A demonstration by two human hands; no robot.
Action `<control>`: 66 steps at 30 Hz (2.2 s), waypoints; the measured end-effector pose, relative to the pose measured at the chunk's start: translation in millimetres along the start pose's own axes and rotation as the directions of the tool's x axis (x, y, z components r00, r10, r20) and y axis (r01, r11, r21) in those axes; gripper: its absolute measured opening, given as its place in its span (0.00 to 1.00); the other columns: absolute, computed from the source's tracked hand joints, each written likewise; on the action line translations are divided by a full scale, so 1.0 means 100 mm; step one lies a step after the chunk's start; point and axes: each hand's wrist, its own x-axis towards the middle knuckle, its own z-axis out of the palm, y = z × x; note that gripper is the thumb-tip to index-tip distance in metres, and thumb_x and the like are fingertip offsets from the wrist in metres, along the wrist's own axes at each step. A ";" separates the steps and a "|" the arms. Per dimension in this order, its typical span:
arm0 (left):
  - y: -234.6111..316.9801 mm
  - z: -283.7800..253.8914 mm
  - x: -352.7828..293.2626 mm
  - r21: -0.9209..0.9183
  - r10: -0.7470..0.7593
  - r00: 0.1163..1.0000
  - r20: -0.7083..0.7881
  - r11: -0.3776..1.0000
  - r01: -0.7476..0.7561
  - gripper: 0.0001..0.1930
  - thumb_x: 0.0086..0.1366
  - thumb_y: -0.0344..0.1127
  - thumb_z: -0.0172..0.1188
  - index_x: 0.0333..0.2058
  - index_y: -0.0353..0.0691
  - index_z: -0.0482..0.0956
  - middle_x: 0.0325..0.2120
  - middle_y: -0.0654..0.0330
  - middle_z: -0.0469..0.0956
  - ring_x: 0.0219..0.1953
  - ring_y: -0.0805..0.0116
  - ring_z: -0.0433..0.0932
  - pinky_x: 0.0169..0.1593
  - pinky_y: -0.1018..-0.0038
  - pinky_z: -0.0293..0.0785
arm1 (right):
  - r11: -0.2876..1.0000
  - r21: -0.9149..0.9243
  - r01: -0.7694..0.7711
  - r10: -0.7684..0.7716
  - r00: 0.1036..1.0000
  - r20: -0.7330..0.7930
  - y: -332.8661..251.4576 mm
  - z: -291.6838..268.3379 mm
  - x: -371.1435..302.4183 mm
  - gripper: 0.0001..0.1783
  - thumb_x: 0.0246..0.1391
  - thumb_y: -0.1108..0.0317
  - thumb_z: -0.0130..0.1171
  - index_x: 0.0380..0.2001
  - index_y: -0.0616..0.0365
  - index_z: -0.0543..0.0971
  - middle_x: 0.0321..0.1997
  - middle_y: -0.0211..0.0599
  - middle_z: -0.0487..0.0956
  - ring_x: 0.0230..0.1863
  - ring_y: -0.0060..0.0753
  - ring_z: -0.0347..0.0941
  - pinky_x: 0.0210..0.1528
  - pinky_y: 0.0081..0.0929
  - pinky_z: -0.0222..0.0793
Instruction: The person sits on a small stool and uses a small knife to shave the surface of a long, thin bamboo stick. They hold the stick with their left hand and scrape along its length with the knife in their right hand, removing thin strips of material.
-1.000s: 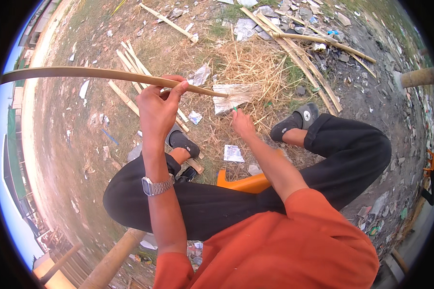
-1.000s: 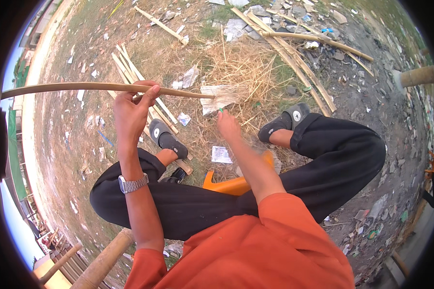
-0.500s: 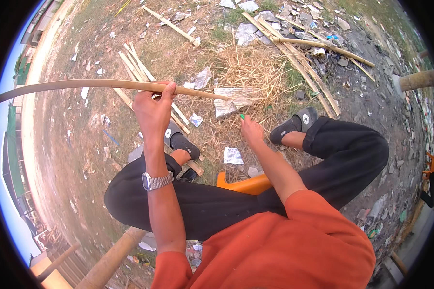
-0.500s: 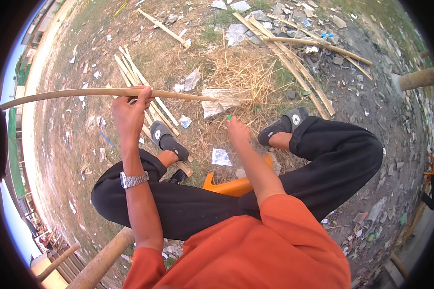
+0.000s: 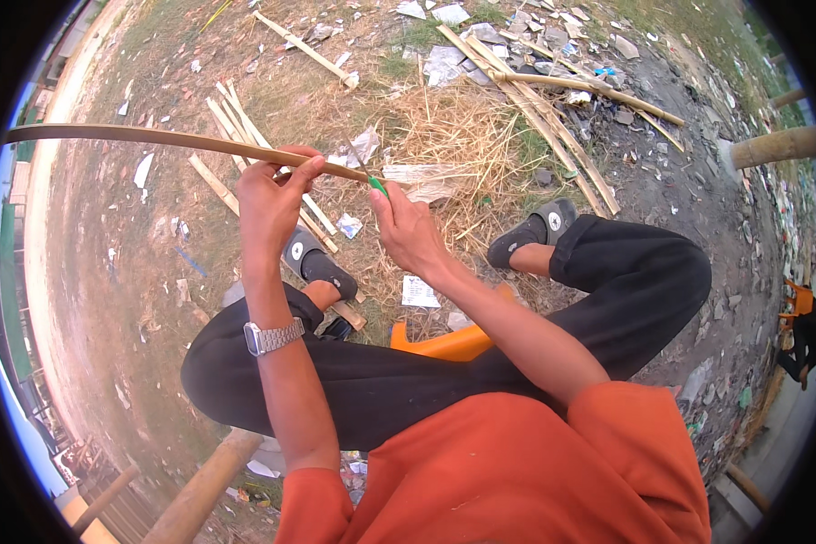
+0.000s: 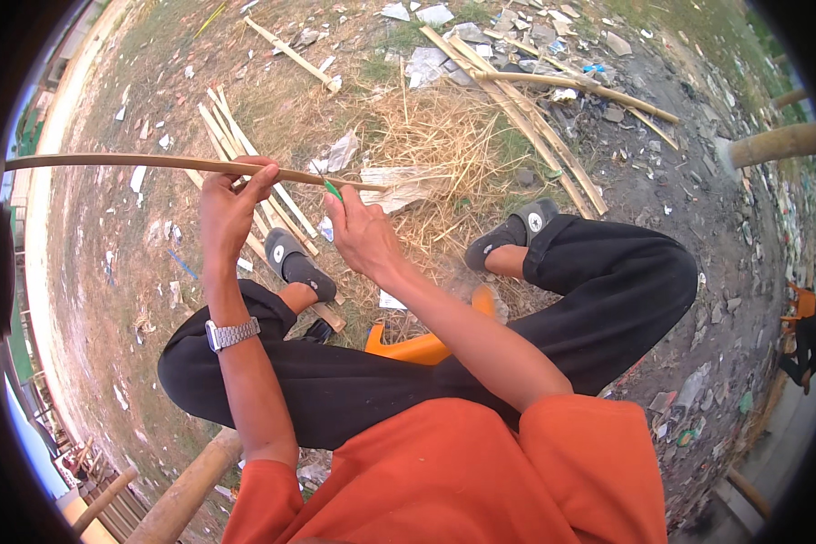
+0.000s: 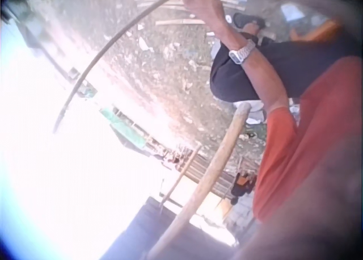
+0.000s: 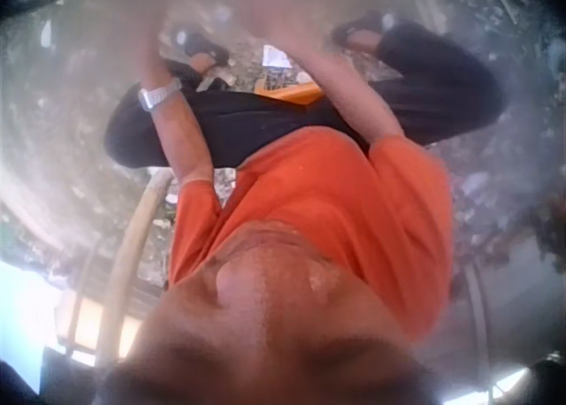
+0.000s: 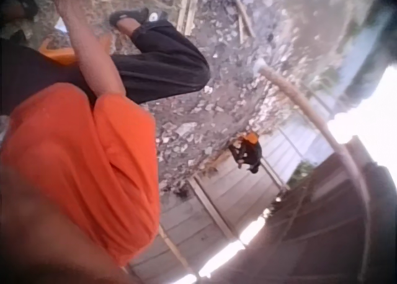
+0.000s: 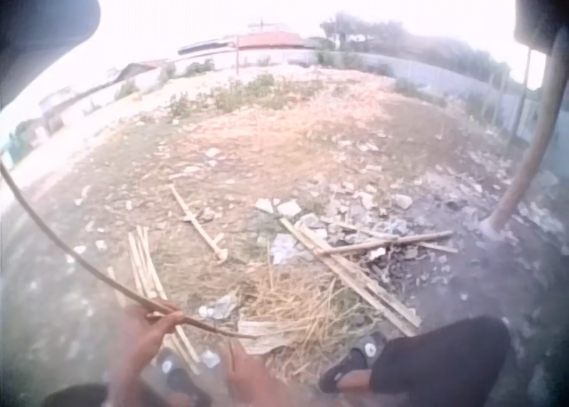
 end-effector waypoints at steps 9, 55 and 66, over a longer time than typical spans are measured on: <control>0.08 0.10 -0.11 0.029 0.092 0.996 0.001 0.995 -0.092 0.10 0.60 0.35 0.67 0.35 0.35 0.84 0.24 0.61 0.81 0.26 0.78 0.75 0.30 0.80 0.72 | 0.998 -0.059 -0.034 0.032 0.999 -0.032 -0.18 0.03 -0.20 0.22 0.68 0.53 0.37 0.42 0.63 0.69 0.25 0.69 0.76 0.34 0.74 0.73 0.38 0.60 0.69; 0.12 0.21 -0.09 0.088 0.207 0.978 0.010 0.974 -0.207 0.08 0.60 0.34 0.66 0.36 0.37 0.84 0.23 0.59 0.81 0.28 0.75 0.81 0.29 0.77 0.73 | 0.985 -0.143 -0.101 0.070 0.975 -0.210 0.86 0.38 0.07 0.23 0.67 0.52 0.38 0.39 0.63 0.71 0.25 0.62 0.77 0.33 0.69 0.73 0.40 0.60 0.64; 0.08 0.02 -0.09 0.019 0.154 0.961 0.231 0.986 -0.163 0.07 0.58 0.28 0.66 0.36 0.36 0.84 0.29 0.61 0.83 0.35 0.72 0.81 0.41 0.75 0.76 | 0.998 0.026 -0.063 0.064 0.997 -0.053 -0.16 -0.02 -0.31 0.24 0.65 0.49 0.41 0.36 0.64 0.68 0.24 0.63 0.74 0.33 0.67 0.73 0.38 0.56 0.62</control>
